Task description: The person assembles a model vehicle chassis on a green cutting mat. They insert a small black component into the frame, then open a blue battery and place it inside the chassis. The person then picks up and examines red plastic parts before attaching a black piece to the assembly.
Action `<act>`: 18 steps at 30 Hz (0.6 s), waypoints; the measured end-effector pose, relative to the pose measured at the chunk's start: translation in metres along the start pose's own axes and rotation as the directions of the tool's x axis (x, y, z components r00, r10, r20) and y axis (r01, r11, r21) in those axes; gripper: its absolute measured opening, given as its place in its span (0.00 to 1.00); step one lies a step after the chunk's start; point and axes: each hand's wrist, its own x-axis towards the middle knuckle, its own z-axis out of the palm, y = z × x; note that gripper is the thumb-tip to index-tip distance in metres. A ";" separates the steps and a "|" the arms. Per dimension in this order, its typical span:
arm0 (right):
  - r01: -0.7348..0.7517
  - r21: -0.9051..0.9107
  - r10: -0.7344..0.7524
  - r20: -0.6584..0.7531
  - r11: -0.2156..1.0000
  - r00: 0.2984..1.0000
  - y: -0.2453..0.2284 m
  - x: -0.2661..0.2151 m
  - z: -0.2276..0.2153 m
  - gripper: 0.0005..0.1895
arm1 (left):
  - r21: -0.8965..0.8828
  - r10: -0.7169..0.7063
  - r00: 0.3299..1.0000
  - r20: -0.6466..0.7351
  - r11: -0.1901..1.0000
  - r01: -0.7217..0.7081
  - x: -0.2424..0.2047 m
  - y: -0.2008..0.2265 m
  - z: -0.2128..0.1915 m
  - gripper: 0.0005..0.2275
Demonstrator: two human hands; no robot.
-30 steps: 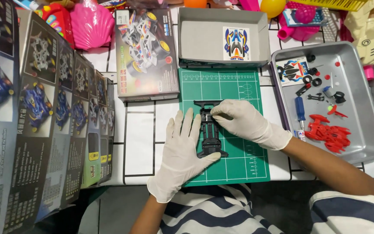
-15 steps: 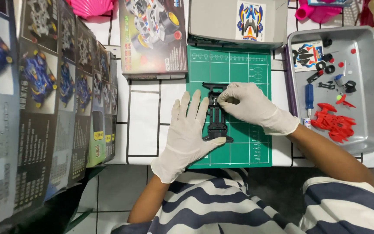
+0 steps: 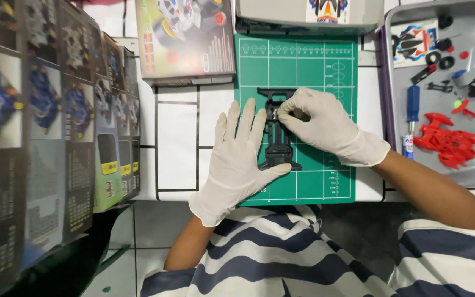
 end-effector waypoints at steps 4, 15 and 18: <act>0.118 -0.097 -0.120 -0.020 0.988 0.993 0.009 -0.002 0.003 0.01 | 0.143 0.056 0.997 -0.048 0.989 -0.048 -0.001 -0.001 0.001 0.49; 0.072 -0.054 -0.056 0.260 0.996 0.964 0.003 0.008 -0.024 0.08 | 0.104 0.051 0.996 -0.069 0.994 -0.044 -0.001 -0.002 0.003 0.49; 0.047 -0.041 -0.035 0.267 0.998 0.963 0.004 0.010 -0.025 0.11 | 0.116 0.055 0.995 -0.086 0.992 -0.045 -0.001 -0.002 0.004 0.49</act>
